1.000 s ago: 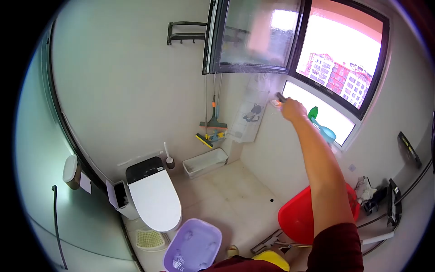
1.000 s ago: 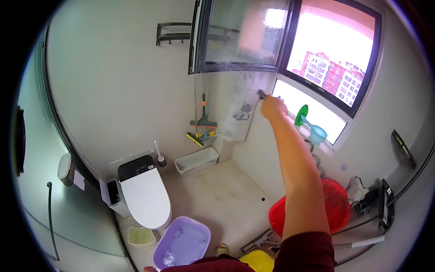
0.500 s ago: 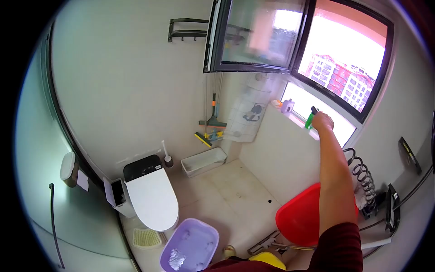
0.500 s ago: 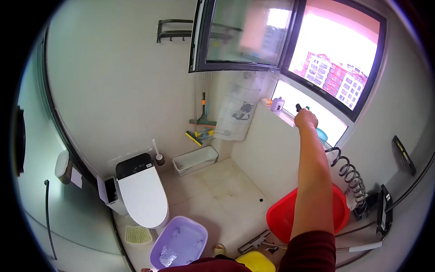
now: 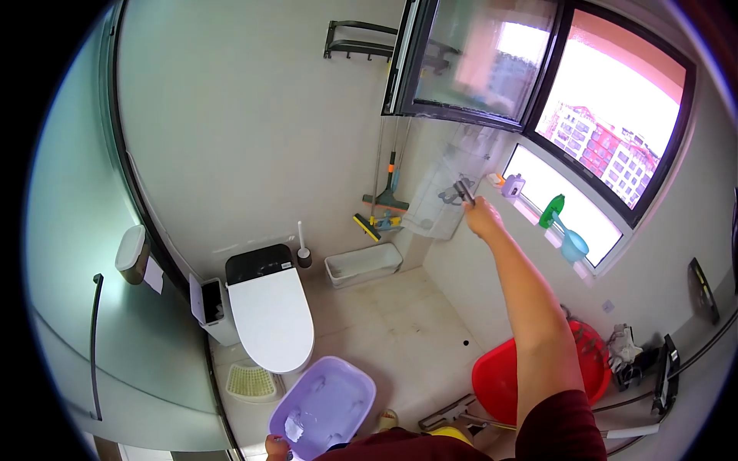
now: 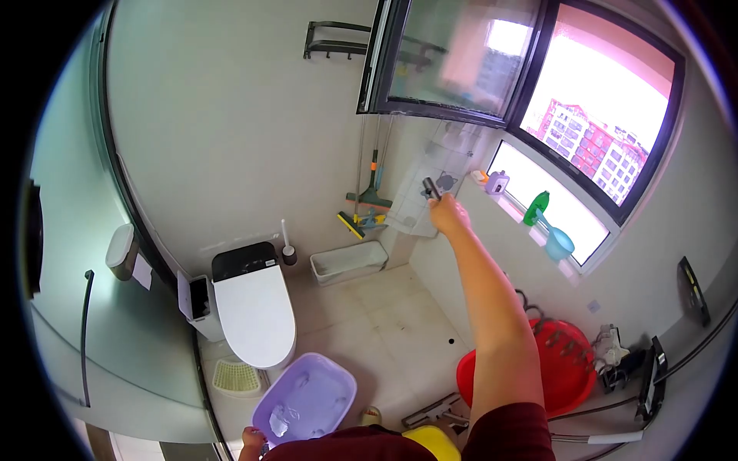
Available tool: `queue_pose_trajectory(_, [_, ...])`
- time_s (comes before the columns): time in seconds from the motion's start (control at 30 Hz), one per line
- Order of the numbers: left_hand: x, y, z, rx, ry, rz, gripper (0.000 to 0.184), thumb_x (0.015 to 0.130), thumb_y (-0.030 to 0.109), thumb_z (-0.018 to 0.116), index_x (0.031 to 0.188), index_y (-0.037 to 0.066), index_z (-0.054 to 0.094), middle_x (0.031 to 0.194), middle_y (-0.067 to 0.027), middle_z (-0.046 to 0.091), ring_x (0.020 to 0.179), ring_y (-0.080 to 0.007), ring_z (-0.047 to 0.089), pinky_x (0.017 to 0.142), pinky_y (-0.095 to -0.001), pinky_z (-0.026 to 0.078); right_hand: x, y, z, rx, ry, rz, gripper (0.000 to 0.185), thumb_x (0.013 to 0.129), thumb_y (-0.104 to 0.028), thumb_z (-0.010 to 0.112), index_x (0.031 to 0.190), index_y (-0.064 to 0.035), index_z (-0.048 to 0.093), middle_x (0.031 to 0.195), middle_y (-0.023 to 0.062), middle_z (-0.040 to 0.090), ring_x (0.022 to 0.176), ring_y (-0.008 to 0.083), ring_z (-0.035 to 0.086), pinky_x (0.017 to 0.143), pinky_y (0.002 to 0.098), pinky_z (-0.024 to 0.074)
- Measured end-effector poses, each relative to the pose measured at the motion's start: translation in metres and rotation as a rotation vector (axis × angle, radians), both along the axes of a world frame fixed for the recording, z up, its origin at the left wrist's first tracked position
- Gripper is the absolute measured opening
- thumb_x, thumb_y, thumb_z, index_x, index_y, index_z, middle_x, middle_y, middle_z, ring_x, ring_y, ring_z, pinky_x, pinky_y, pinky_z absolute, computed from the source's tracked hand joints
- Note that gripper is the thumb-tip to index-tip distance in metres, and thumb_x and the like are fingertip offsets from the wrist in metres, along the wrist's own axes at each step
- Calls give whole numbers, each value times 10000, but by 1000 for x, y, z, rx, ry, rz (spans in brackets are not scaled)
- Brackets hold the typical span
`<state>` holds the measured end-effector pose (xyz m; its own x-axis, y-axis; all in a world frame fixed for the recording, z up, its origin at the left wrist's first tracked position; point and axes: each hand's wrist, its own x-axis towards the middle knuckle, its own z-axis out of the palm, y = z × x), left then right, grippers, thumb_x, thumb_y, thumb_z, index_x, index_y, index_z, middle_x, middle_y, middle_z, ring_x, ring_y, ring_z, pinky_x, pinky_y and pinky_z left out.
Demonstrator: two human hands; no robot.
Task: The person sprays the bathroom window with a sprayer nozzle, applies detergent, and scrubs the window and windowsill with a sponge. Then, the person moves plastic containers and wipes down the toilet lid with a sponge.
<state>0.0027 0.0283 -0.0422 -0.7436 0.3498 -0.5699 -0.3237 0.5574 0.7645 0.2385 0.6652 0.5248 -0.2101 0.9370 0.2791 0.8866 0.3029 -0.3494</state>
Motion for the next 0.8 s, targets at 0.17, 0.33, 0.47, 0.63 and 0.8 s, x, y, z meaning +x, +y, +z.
queue_pose_trajectory(0.17, [10, -18, -21, 4, -61, 54, 268, 738, -94, 555, 977, 8, 486, 651, -152, 584, 496, -233, 593, 433, -368, 503, -29, -13, -10, -125, 226, 46, 447, 877, -391, 465, 1077, 4, 524, 1022, 239, 600, 982, 384, 571, 834, 450, 443])
queue_pose_trajectory(0.33, [36, -56, 0, -227, 413, -335, 70, 760, 103, 550, 760, 62, 607, 702, -48, 627, 670, -170, 590, 619, -309, 494, -54, -32, -19, -9, 99, 113, 441, 868, -415, 466, 1039, -14, 534, 927, 217, 612, 846, 364, 603, 734, 442, 467])
queue_pose_trajectory(0.47, [33, -59, 7, -223, 166, -107, 92, 767, 133, 530, 700, 102, 584, 701, -50, 615, 659, -177, 550, 617, -338, 443, -35, -36, -33, -41, 69, 31, 460, 864, -422, 466, 1045, -4, 529, 951, 220, 611, 889, 373, 595, 762, 448, 464])
queue_pose_trajectory(0.63, [24, -50, 18, -348, 234, -266, 104, 780, 181, 528, 825, 133, 608, 773, -40, 639, 796, -165, 569, 759, -353, 430, 61, 25, -89, -69, 202, -224, 453, 879, -420, 449, 1057, -7, 504, 926, 194, 615, 834, 344, 613, 685, 448, 486])
queue_pose_trajectory(0.8, [14, -41, 26, -493, 358, -463, 202, 792, 229, 526, 951, 163, 631, 844, -30, 663, 932, -153, 588, 901, -368, 417, 110, -7, -65, -58, 191, -265, 446, 891, -426, 433, 1088, -29, 485, 1035, 223, 593, 980, 405, 563, 819, 486, 442])
